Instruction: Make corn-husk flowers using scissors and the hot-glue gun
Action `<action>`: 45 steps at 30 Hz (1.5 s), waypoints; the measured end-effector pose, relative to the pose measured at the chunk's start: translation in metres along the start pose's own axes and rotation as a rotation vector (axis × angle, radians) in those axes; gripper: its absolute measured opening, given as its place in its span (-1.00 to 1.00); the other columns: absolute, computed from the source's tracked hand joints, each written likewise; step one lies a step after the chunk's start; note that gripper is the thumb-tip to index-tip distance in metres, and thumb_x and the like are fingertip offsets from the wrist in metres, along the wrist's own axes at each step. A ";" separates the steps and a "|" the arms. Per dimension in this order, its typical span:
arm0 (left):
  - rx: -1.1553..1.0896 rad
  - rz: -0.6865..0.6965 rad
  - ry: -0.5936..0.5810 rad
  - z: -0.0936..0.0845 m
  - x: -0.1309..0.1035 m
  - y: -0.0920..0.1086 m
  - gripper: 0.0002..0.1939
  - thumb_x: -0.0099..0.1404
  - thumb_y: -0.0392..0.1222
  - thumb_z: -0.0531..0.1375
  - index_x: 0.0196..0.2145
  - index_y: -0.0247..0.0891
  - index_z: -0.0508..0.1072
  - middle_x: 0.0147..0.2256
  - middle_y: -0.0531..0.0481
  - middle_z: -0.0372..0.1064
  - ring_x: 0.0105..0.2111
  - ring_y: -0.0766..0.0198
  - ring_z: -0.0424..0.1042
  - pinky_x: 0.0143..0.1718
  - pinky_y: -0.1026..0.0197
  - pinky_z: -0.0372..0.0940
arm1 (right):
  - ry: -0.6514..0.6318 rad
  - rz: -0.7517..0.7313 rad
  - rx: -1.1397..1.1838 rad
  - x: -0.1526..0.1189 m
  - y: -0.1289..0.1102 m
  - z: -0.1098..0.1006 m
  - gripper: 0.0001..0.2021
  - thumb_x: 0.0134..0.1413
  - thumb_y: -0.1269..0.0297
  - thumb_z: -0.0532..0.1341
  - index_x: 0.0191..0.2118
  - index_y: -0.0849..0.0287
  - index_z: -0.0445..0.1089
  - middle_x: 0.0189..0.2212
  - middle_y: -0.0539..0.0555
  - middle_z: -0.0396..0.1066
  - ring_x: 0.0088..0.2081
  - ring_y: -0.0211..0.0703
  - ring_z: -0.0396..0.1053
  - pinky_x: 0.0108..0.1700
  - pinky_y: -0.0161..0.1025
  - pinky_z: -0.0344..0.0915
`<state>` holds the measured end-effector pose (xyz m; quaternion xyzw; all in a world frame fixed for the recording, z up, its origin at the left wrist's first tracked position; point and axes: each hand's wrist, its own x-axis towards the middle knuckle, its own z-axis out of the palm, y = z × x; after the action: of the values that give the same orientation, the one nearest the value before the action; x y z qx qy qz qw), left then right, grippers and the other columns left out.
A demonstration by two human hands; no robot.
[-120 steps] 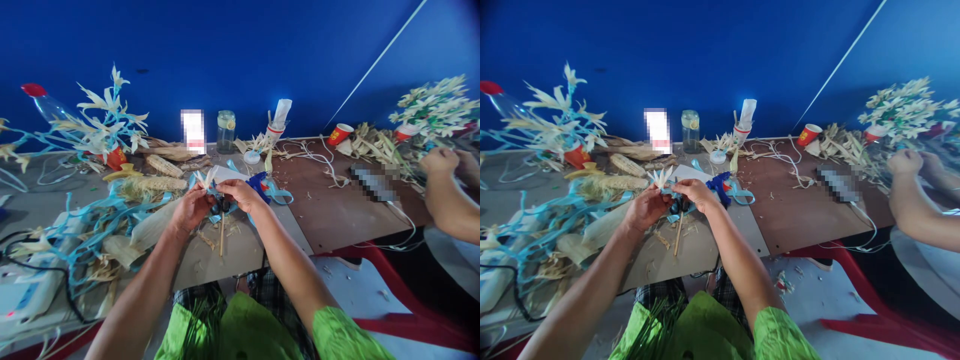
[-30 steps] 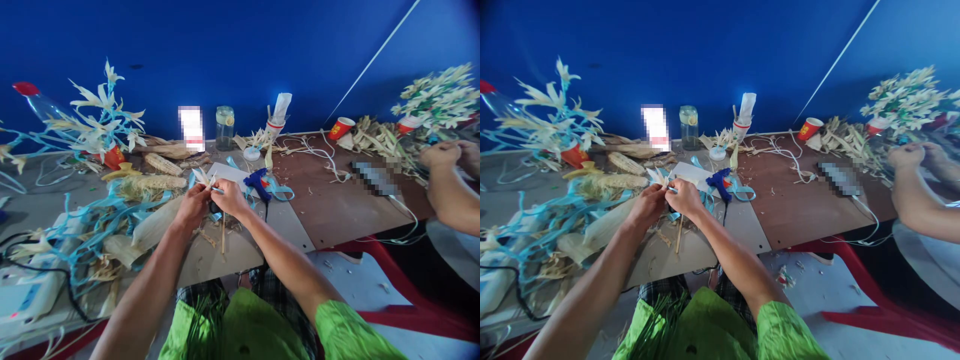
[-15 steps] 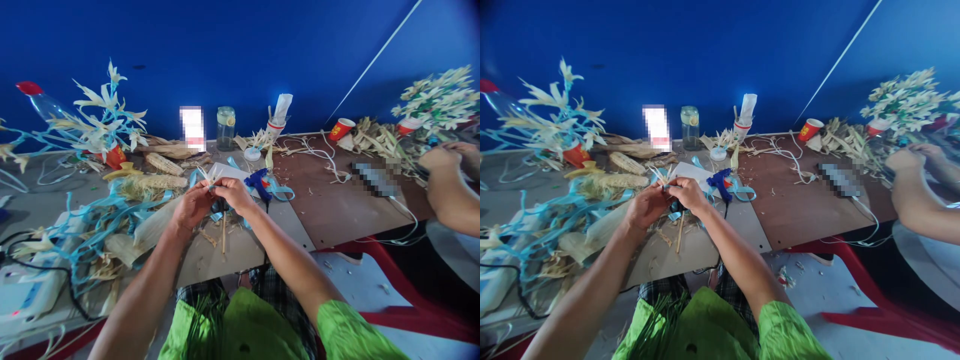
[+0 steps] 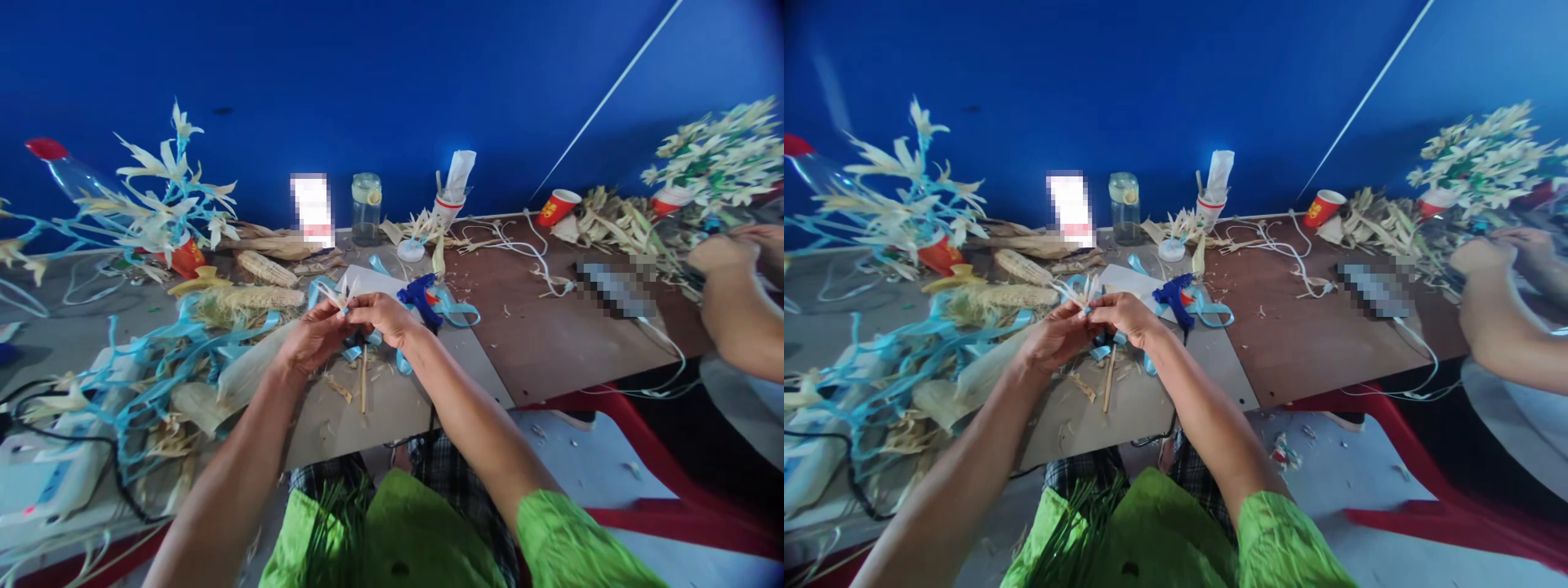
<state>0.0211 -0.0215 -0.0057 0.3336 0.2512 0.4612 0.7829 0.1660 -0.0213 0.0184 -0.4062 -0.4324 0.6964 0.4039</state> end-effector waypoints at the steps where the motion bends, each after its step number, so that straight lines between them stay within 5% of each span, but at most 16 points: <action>1: 0.002 -0.005 0.038 -0.001 0.001 0.000 -0.86 -0.03 -0.40 0.33 -0.42 -0.35 0.50 -0.42 -0.03 0.46 -0.43 0.32 0.43 -0.29 0.24 0.31 | 0.034 -0.013 -0.039 0.002 0.002 0.000 -0.87 -0.38 0.36 0.28 -0.55 0.24 0.36 -0.70 -0.11 0.28 -0.64 -0.40 0.13 -0.54 -0.38 0.03; 5: 0.020 -0.041 0.110 -0.003 0.004 0.003 -0.87 -0.04 -0.42 0.33 -0.45 -0.42 0.49 -0.46 -0.05 0.45 -0.43 0.34 0.42 -0.28 0.29 0.30 | 0.150 -0.132 -0.190 0.009 0.012 -0.003 -0.89 -0.31 0.35 0.27 -0.51 0.22 0.39 -0.64 -0.12 0.30 -0.56 -0.40 0.17 -0.48 -0.40 0.04; 12: -0.016 -0.014 0.082 -0.003 0.000 0.013 -0.86 0.03 -0.34 0.30 -0.38 -0.32 0.46 -0.36 -0.01 0.46 -0.33 0.29 0.44 -0.20 0.20 0.34 | 0.041 -0.048 -0.025 0.007 0.005 -0.013 -0.77 -0.22 0.15 0.31 -0.52 0.21 0.33 -0.73 -0.14 0.13 -0.68 -0.41 0.00 -0.60 -0.38 -0.09; 22: 0.104 -0.093 0.108 -0.001 0.000 0.013 -0.85 -0.03 -0.30 0.35 -0.46 -0.36 0.48 -0.44 -0.02 0.45 -0.44 0.34 0.44 -0.29 0.28 0.37 | -0.034 0.055 0.070 0.007 0.005 -0.017 -0.79 -0.29 0.23 0.33 -0.52 0.21 0.32 -0.78 -0.16 0.12 -0.71 -0.42 -0.02 -0.62 -0.39 -0.05; 35: 0.173 -0.075 0.157 -0.009 0.005 0.006 -0.84 0.00 -0.27 0.33 -0.49 -0.37 0.42 -0.51 -0.04 0.40 -0.50 0.35 0.39 -0.38 0.29 0.31 | -0.035 -0.143 -0.299 0.003 0.006 -0.009 -0.81 -0.19 0.20 0.26 -0.45 0.24 0.38 -0.63 -0.09 0.31 -0.59 -0.39 0.14 -0.52 -0.39 -0.01; 45: 0.405 0.055 0.225 -0.007 0.008 0.002 -0.78 0.00 -0.17 0.31 -0.61 -0.36 0.41 -0.67 0.03 0.28 -0.64 0.40 0.23 -0.59 0.33 0.13 | 0.089 -0.280 -0.651 0.001 0.004 -0.001 -0.87 -0.15 0.27 0.19 -0.49 0.24 0.34 -0.65 -0.12 0.19 -0.57 -0.40 0.05 -0.51 -0.41 -0.02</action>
<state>0.0190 -0.0114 -0.0089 0.4373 0.4151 0.4570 0.6540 0.1656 -0.0211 0.0136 -0.4802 -0.6651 0.4415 0.3634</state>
